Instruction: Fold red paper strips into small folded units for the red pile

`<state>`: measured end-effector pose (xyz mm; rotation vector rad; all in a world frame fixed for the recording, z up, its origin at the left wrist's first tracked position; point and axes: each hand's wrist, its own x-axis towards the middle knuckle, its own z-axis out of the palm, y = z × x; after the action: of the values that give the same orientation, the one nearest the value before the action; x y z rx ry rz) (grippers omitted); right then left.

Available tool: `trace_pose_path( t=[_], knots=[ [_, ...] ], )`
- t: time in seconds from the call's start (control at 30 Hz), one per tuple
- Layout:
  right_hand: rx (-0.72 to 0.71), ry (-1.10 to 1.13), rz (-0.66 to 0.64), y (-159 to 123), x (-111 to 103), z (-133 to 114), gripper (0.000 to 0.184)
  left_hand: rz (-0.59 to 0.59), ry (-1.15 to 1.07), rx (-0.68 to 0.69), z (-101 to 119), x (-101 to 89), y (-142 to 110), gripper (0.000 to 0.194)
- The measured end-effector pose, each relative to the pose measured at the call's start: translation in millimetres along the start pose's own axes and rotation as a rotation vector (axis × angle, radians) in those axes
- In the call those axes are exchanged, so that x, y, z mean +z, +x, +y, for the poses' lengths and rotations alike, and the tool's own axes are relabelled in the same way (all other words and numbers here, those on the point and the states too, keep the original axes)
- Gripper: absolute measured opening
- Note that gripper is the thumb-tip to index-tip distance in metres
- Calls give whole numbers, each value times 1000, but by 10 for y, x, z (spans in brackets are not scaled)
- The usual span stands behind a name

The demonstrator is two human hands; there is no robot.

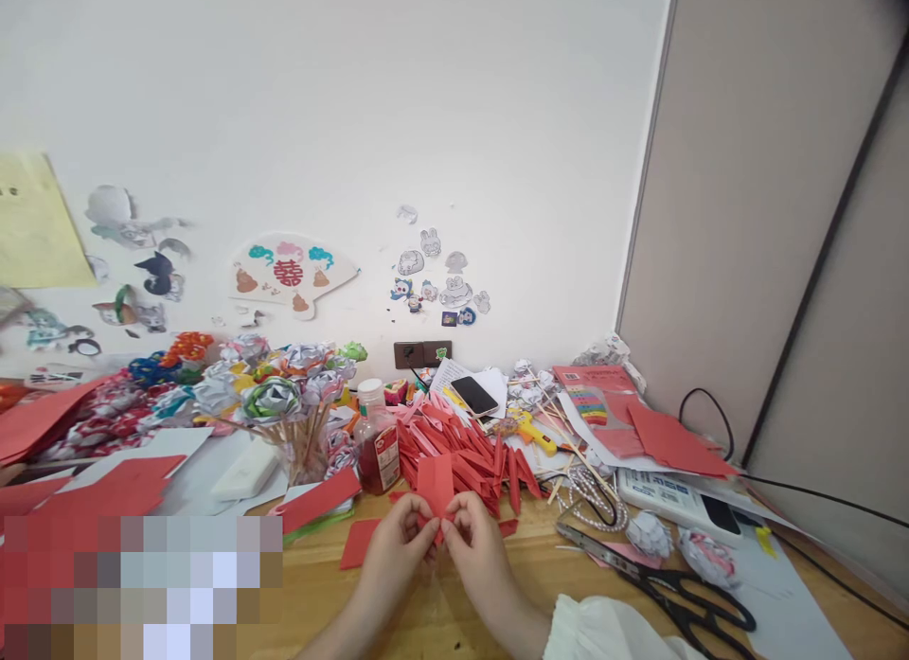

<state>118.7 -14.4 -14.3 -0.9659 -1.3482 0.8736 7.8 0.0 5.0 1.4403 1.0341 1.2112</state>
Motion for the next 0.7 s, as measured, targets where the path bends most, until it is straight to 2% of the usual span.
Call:
trace_pose_path(
  t=[0.23, 0.53, 0.7],
  knots=[
    [131, 205, -168, -34, 60, 60, 20, 39, -54, 49, -10, -27, 15, 24],
    [91, 238, -173, -67, 32, -46, 21, -3, -108, 42, 75, -26, -7, 30],
    [58, 187, -145, -77, 19, -19, 18, 41, -120, 56, 99, -39, -10, 29]
  ],
)
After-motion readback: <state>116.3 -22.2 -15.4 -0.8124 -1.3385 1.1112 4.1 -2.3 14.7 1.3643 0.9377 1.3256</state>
